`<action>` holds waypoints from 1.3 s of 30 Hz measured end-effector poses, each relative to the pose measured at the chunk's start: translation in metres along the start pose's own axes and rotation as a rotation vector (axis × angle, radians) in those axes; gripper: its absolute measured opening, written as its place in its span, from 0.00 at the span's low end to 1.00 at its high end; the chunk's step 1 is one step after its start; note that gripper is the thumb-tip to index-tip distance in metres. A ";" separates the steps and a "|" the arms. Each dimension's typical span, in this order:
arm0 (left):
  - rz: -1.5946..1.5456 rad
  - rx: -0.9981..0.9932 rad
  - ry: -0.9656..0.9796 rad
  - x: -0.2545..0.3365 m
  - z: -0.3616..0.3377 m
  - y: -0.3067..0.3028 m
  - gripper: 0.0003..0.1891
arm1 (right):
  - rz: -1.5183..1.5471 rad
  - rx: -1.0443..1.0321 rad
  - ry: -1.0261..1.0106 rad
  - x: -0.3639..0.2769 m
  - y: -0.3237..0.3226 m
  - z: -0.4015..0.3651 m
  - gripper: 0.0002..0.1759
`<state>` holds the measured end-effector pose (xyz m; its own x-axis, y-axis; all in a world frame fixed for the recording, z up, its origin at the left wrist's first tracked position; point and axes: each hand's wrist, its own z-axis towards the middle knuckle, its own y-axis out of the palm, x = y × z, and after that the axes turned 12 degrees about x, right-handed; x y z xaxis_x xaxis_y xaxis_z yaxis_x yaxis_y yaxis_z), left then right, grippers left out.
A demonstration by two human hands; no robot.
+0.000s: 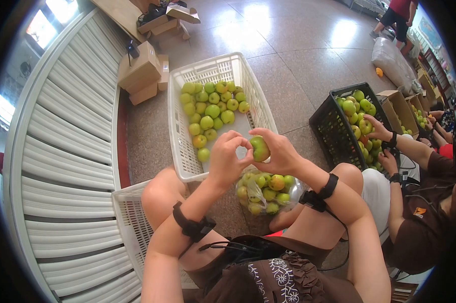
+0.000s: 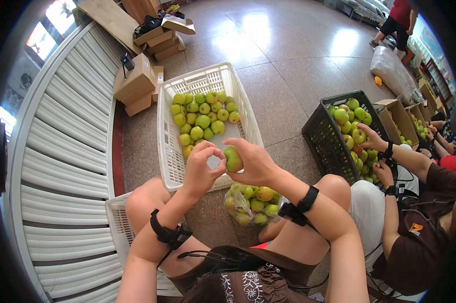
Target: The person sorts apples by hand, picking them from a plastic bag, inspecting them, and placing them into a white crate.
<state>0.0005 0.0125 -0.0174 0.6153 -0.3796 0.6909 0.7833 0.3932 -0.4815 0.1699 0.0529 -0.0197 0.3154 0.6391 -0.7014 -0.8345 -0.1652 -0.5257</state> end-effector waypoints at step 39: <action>-0.305 0.086 -0.193 -0.013 -0.008 0.028 0.03 | -0.228 0.145 -0.147 0.004 -0.006 0.002 0.29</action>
<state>0.0154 0.0217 -0.0442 0.3201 -0.3289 0.8885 0.9128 0.3583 -0.1962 0.1748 0.0581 -0.0184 0.4421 0.7511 -0.4902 -0.8087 0.0975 -0.5800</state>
